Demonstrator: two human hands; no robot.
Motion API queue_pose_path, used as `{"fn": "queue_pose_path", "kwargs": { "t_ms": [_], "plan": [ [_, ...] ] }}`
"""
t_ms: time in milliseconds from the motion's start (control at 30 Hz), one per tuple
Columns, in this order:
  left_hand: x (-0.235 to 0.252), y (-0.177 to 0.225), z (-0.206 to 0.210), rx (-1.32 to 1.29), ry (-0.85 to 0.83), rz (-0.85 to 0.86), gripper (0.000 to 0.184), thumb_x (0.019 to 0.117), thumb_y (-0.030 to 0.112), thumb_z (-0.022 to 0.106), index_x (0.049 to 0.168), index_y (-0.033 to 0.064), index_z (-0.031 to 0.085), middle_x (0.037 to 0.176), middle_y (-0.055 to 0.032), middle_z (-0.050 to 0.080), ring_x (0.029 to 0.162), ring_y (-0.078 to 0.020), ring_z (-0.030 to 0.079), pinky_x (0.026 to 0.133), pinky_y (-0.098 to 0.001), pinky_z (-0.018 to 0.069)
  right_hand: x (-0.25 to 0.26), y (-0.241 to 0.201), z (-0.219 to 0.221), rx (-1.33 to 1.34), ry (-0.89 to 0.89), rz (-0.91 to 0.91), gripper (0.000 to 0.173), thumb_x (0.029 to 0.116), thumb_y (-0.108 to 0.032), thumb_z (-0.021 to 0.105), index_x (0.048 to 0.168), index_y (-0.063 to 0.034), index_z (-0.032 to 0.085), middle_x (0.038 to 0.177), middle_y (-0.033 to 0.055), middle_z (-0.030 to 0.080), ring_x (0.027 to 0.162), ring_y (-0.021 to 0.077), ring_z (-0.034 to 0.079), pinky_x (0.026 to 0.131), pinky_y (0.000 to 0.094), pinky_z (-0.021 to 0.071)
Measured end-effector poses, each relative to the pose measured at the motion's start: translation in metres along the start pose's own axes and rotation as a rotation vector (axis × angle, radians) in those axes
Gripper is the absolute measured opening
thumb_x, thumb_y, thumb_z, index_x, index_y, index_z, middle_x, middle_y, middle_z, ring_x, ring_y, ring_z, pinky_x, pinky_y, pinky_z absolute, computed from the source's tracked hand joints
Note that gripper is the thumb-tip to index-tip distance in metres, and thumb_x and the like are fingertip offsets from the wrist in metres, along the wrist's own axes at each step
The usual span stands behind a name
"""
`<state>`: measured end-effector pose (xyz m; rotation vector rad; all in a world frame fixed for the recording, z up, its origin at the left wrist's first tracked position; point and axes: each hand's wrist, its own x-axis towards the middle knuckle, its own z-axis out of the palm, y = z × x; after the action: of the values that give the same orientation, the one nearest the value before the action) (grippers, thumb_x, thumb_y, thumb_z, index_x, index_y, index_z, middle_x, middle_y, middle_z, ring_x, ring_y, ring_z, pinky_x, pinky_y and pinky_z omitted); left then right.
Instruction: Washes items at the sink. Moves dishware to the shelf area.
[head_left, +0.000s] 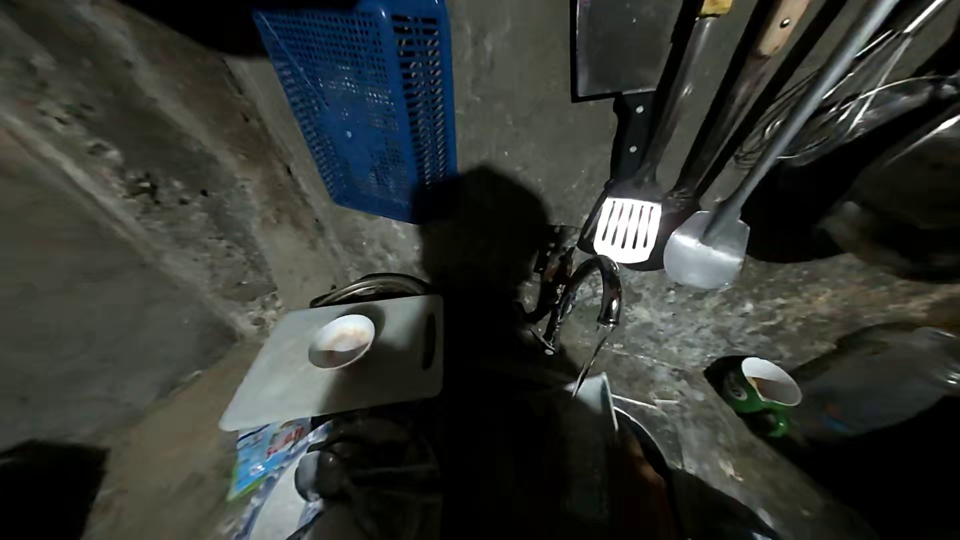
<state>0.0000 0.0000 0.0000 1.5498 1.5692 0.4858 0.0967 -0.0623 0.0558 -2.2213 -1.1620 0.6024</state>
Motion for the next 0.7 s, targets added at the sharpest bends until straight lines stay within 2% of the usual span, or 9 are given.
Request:
{"fn": "queue_pose_path", "kwargs": {
  "t_ms": [33, 133, 200, 267, 367, 433, 500, 600, 700],
  "plan": [
    [0.006, -0.02, -0.008, 0.206, 0.143, 0.021, 0.053, 0.104, 0.048, 0.051, 0.138, 0.0079, 0.061, 0.134, -0.0139, 0.065, 0.125, -0.0274, 0.06, 0.105, -0.0447, 0.0501, 0.002, 0.003, -0.007, 0.032, 0.046, 0.006, 0.045, 0.1076, -0.015, 0.047, 0.146, 0.0087, 0.048, 0.116, 0.0332, 0.068, 0.106, 0.0483, 0.068, 0.097, 0.0594, 0.0514],
    [0.038, -0.047, -0.023, 0.392, 0.183, -0.136, 0.071, 0.0978, 0.069, 0.045, 0.143, 0.016, 0.06, 0.143, -0.0132, 0.059, 0.136, -0.0337, 0.052, 0.112, -0.0581, 0.04, 0.022, 0.036, -0.02, 0.252, 0.043, 0.104, 0.043, 0.108, -0.015, 0.049, 0.145, 0.0061, 0.051, 0.125, 0.0285, 0.066, 0.115, 0.037, 0.065, 0.103, 0.0504, 0.0476],
    [0.045, -0.035, -0.04, 0.289, 0.072, -0.193, 0.063, 0.0998, 0.06, 0.052, 0.136, 0.0091, 0.064, 0.137, -0.0182, 0.062, 0.132, -0.0366, 0.055, 0.111, -0.0587, 0.041, 0.036, 0.063, -0.011, 0.274, 0.041, 0.168, 0.04, 0.1066, -0.017, 0.054, 0.139, 0.0052, 0.056, 0.12, 0.0262, 0.067, 0.111, 0.0345, 0.065, 0.1, 0.0501, 0.0484],
    [0.034, -0.013, -0.064, 0.152, -0.064, -0.176, 0.053, 0.106, 0.046, 0.051, 0.139, 0.0055, 0.061, 0.138, -0.0193, 0.061, 0.132, -0.0347, 0.055, 0.112, -0.0534, 0.0407, 0.045, 0.074, -0.005, 0.068, -0.076, 0.222, 0.046, 0.1059, -0.023, 0.056, 0.143, 0.0042, 0.055, 0.131, 0.0303, 0.063, 0.124, 0.0443, 0.061, 0.107, 0.0571, 0.0443],
    [0.023, 0.015, -0.082, 0.089, -0.131, -0.113, 0.046, 0.109, 0.037, 0.048, 0.134, -0.0002, 0.06, 0.131, -0.0217, 0.063, 0.122, -0.0336, 0.06, 0.106, -0.0499, 0.0459, 0.05, 0.045, 0.007, -0.137, -0.168, 0.086, 0.046, 0.1036, -0.017, 0.058, 0.146, 0.0, 0.052, 0.146, 0.031, 0.05, 0.134, 0.045, 0.052, 0.113, 0.0533, 0.0423],
    [0.021, 0.022, -0.082, 0.14, -0.136, -0.099, 0.045, 0.1079, 0.038, 0.05, 0.127, -0.0003, 0.064, 0.123, -0.0206, 0.065, 0.114, -0.0323, 0.063, 0.1, -0.0489, 0.0489, 0.055, 0.002, 0.009, -0.071, -0.156, -0.076, 0.034, 0.1029, -0.009, 0.056, 0.135, -0.0008, 0.063, 0.135, 0.0259, 0.062, 0.124, 0.0384, 0.061, 0.109, 0.0488, 0.0461],
    [0.02, 0.022, -0.084, 0.207, -0.191, -0.083, 0.048, 0.1078, 0.039, 0.05, 0.134, -0.0001, 0.061, 0.134, -0.0213, 0.061, 0.126, -0.0331, 0.059, 0.108, -0.0492, 0.045, 0.073, -0.026, 0.012, 0.141, -0.285, -0.131, 0.023, 0.1029, -0.007, 0.056, 0.12, 0.0017, 0.069, 0.111, 0.0171, 0.071, 0.1, 0.0247, 0.069, 0.093, 0.0398, 0.0541],
    [0.027, 0.021, -0.084, 0.216, -0.265, -0.064, 0.045, 0.1063, 0.038, 0.054, 0.131, 0.0014, 0.063, 0.13, -0.0205, 0.064, 0.12, -0.0321, 0.062, 0.104, -0.0491, 0.0468, 0.096, -0.055, 0.001, 0.249, -0.571, -0.059, 0.019, 0.1057, -0.007, 0.051, 0.117, 0.0041, 0.062, 0.101, 0.0103, 0.065, 0.087, 0.0142, 0.065, 0.082, 0.0308, 0.0559],
    [0.035, 0.022, -0.081, 0.166, -0.324, -0.015, 0.041, 0.1045, 0.032, 0.059, 0.129, -0.0008, 0.064, 0.125, -0.0213, 0.065, 0.115, -0.0312, 0.064, 0.102, -0.0477, 0.0487, 0.105, -0.08, -0.018, -0.065, -0.608, -0.124, 0.028, 0.1085, -0.012, 0.048, 0.128, 0.0026, 0.062, 0.118, 0.0153, 0.066, 0.104, 0.0192, 0.065, 0.097, 0.0344, 0.0516]
  ]
}}
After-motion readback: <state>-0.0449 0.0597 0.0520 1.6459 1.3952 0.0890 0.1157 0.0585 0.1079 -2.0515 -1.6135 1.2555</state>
